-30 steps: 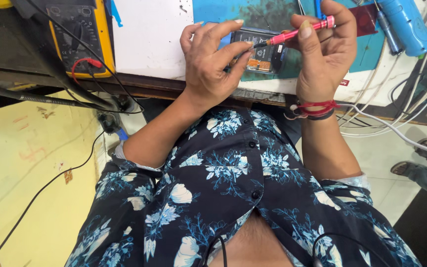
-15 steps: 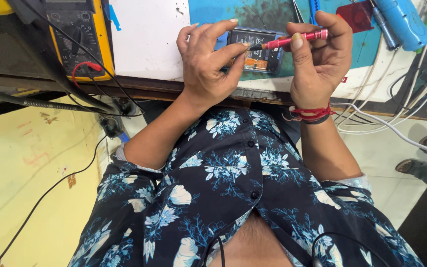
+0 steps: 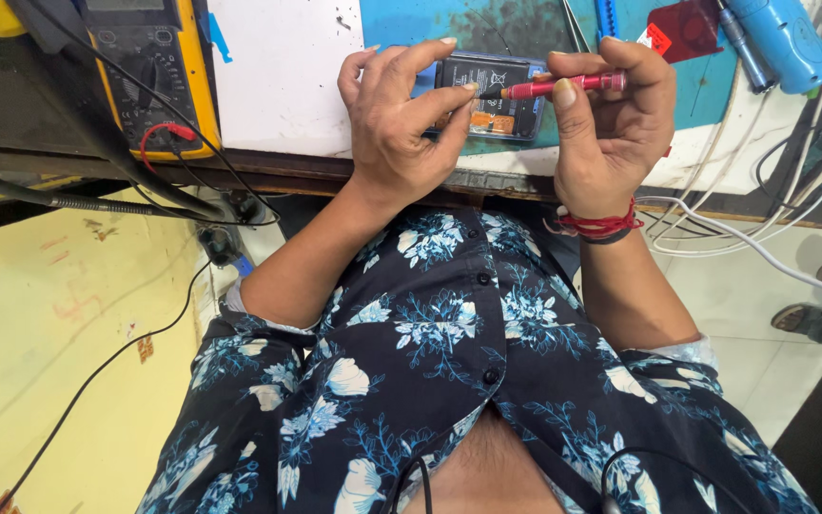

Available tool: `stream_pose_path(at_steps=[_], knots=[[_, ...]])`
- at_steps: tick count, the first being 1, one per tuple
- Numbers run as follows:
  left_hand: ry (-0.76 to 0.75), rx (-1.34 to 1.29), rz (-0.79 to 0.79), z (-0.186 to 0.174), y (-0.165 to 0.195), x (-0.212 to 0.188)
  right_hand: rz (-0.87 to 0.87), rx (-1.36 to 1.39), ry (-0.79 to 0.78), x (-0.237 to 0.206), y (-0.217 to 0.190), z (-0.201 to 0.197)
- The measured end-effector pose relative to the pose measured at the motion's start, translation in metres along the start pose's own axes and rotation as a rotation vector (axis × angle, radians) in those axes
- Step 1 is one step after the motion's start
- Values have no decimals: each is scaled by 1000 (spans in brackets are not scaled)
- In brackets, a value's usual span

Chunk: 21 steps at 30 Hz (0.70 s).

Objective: The person repairs a smartphone on a workbench. They solder the phone's internal battery connector with a blue soldering iron, pry and reposition internal components with a screwdriver and by hand, press the back cover into place, and finally hold up the phone and its battery packaging box.

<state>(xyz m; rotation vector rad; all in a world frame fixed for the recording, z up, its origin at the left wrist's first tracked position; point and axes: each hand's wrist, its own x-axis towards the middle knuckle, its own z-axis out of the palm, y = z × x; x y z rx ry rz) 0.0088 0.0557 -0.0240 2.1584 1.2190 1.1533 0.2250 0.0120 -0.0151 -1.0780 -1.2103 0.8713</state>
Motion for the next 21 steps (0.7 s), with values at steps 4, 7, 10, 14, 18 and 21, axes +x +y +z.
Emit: stream_pose_path(at_steps=[4,7,10,14,18,21], knots=[[-8,16,-6,0,1,0,-23,-67,-77,1,-11,2],[-14,17,-6,0,1,1,-60,-172,-172,3,-23,1],[-23,20,-6,-1,2,1,-167,-412,-318,8,-32,0],[-22,23,-10,-2,2,1,-198,-383,-285,7,-35,4],[-18,25,-22,-1,2,1,-169,-330,-224,3,-32,5],[-22,20,-19,-1,2,1,-171,-323,-206,1,-30,3]])
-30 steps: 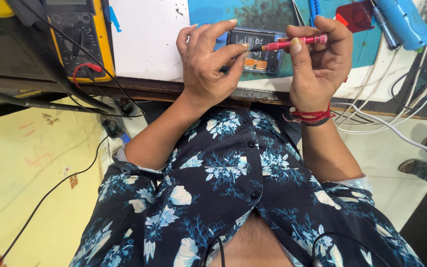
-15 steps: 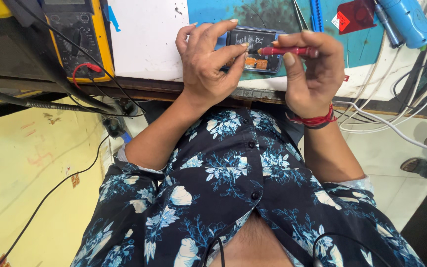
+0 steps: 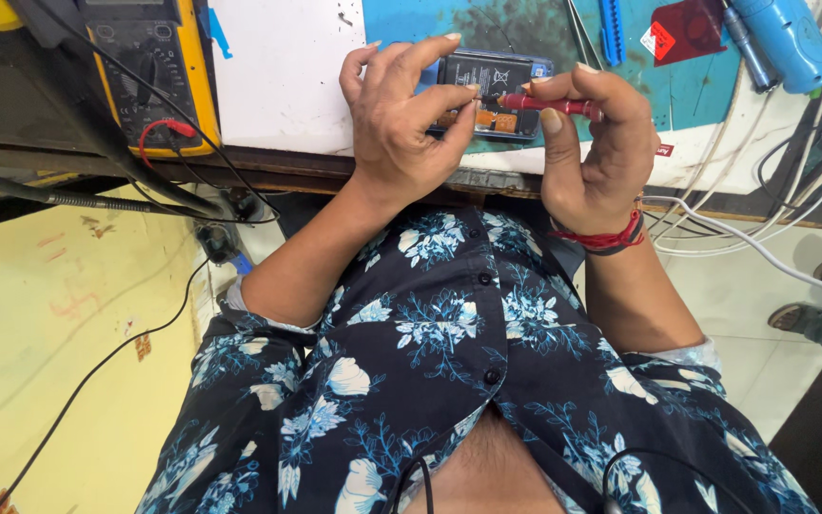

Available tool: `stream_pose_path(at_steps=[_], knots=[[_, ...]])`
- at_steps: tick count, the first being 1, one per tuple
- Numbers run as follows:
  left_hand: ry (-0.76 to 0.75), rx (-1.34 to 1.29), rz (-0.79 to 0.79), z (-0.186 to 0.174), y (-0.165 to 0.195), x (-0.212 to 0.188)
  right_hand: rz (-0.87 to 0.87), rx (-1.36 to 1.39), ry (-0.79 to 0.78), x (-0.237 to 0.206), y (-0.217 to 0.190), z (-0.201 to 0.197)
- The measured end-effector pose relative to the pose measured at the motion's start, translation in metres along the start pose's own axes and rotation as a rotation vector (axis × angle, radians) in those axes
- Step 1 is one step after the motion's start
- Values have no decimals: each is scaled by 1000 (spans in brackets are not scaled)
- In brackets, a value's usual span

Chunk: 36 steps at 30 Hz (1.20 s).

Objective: The person repairs a smartphone on a workbench. They solder the phone's internal battery connector with a blue soldering iron, pry and reposition internal components with a screwdriver and by hand, press the back cover into place, and finally hold up the phone and its battery packaging box.

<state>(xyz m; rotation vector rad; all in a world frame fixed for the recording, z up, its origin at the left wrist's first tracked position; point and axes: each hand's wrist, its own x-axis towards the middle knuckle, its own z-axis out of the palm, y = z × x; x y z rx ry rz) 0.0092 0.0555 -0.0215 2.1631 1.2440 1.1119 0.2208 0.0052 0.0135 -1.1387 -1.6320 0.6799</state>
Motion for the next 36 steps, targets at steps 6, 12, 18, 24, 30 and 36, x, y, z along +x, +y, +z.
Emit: stream_pose_path(at_steps=[6,12,18,24,30,36], knots=[[-5,2,8,0,-1,0,-6,1,-5,-2,2,0],[-5,6,6,1,-1,-1,-20,-41,-18,2,1,-1],[-16,5,34,1,-2,-2,-12,-103,-4,5,-2,-4],[-56,32,66,0,-1,0,-15,-56,0,6,0,-5],[-171,142,170,7,1,0,-12,-134,84,13,10,-24],[-180,155,166,10,-2,-2,-87,-173,24,20,18,-30]])
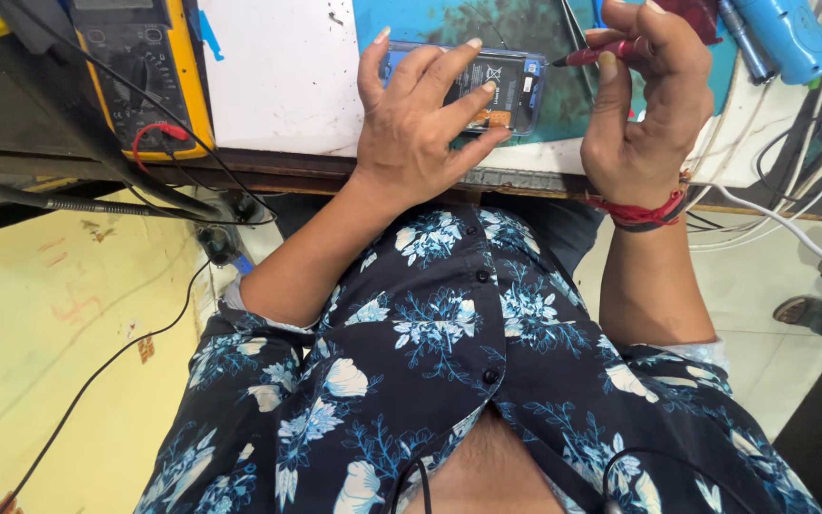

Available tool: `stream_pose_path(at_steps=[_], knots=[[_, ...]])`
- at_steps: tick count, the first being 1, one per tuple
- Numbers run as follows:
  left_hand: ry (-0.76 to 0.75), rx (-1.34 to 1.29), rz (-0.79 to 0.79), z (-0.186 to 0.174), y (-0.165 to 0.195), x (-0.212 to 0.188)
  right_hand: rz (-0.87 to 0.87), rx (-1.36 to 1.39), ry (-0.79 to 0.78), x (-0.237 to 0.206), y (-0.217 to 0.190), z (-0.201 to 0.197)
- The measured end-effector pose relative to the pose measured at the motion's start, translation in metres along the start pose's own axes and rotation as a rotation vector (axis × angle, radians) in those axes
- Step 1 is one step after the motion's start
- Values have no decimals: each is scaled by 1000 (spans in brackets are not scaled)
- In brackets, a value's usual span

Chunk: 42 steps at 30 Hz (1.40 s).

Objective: The person repairs a smartphone on a workbench. They solder the phone's internal battery connector with a blue soldering iron, pry and reposition internal components with a screwdriver and by hand, press the back cover into place, and finally hold up the phone and its battery packaging box.

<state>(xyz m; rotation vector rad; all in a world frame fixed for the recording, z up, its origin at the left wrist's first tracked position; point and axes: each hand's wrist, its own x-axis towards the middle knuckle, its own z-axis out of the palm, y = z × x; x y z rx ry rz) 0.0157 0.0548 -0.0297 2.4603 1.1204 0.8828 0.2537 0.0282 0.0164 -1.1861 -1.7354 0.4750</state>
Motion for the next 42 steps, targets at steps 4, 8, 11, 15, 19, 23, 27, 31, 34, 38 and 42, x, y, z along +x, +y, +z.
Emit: stream_pose_path(at_steps=[4,8,11,15,19,23,27,31,34,38,42], knots=[[-2,2,7,0,-1,-1,-20,-47,-19,4,-2,3],[-1,3,9,0,0,0,-69,-121,-49,13,-9,2],[1,6,11,1,0,0,-54,-299,-116,25,-20,-6],[1,31,26,1,0,-1,-14,-552,-366,49,-36,-31],[7,10,20,0,0,0,-44,-979,-579,71,-45,-44],[21,6,24,2,0,1,-232,-833,-645,85,-45,-50],[9,25,20,1,1,0,-218,-923,-712,88,-43,-49],[9,19,18,1,1,-1,-286,-961,-684,91,-43,-50],[24,26,31,3,1,1,-210,-1036,-763,94,-44,-52],[6,21,24,1,1,-1,-235,-841,-735,96,-46,-51],[10,23,24,2,1,0,-231,-692,-749,88,-45,-45]])
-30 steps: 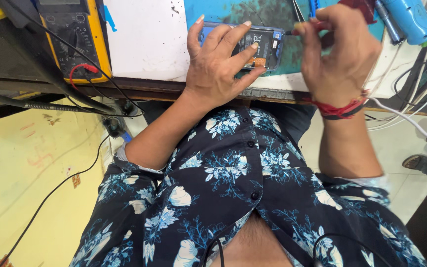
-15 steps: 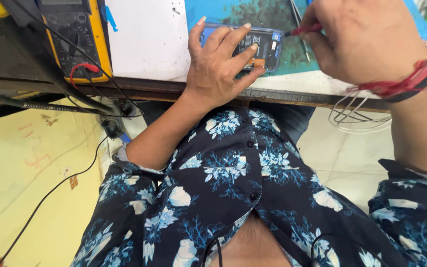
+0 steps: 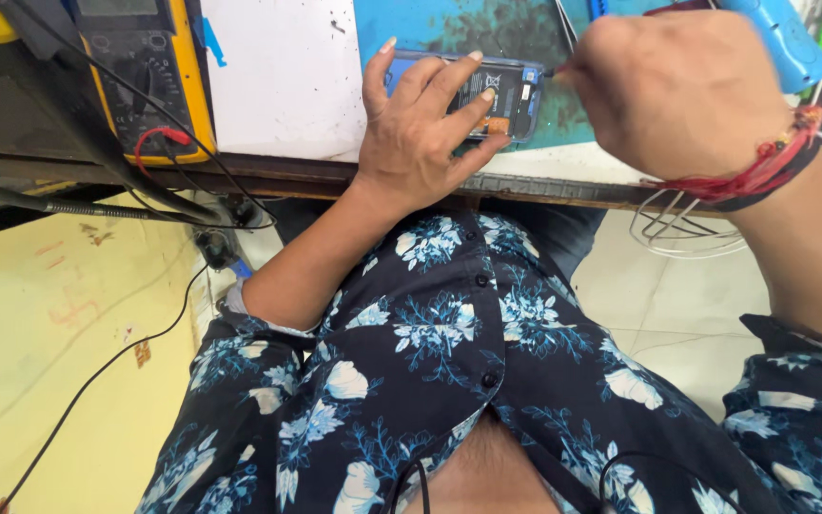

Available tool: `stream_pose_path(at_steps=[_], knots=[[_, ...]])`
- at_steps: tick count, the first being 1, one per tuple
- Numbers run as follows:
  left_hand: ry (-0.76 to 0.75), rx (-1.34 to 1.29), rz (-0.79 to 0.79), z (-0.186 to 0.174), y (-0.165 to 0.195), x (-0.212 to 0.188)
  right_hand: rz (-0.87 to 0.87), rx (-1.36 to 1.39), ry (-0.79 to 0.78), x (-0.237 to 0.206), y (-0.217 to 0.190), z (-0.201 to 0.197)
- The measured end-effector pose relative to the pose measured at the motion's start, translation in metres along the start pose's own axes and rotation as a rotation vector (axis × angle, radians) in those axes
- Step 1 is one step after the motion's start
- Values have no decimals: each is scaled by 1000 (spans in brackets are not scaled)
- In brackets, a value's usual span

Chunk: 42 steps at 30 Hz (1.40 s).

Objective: The person repairs a smartphone on a workbench. They solder the phone's internal battery connector with a blue soldering iron, pry and reposition internal components with a screwdriver and by hand, press the back cover into place, and finally hold up the phone and its battery packaging box.

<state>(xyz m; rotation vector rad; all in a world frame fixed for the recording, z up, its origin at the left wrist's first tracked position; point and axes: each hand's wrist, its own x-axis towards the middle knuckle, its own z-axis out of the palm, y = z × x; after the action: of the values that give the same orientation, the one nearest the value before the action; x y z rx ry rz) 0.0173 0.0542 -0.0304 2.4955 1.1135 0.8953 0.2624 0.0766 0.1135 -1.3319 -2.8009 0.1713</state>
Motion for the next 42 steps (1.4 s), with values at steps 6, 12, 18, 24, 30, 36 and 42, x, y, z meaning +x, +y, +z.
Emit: stream_pose_path(at_steps=[6,12,18,24,30,36,42], knots=[[-13,3,5,-1,0,0,2,-187,-94,4,-2,5],[5,-19,2,-1,0,1,54,-242,-15,19,-5,-12],[3,-4,10,-1,0,2,83,-235,-98,26,-5,-20],[1,-5,8,-1,0,1,116,-222,-174,23,0,-18],[-7,-14,-3,-1,1,2,99,-170,-131,22,-2,-18],[-5,-15,-2,-1,2,2,90,-213,-123,22,0,-16],[-8,-4,-1,-1,1,1,120,-234,-99,13,6,-4]])
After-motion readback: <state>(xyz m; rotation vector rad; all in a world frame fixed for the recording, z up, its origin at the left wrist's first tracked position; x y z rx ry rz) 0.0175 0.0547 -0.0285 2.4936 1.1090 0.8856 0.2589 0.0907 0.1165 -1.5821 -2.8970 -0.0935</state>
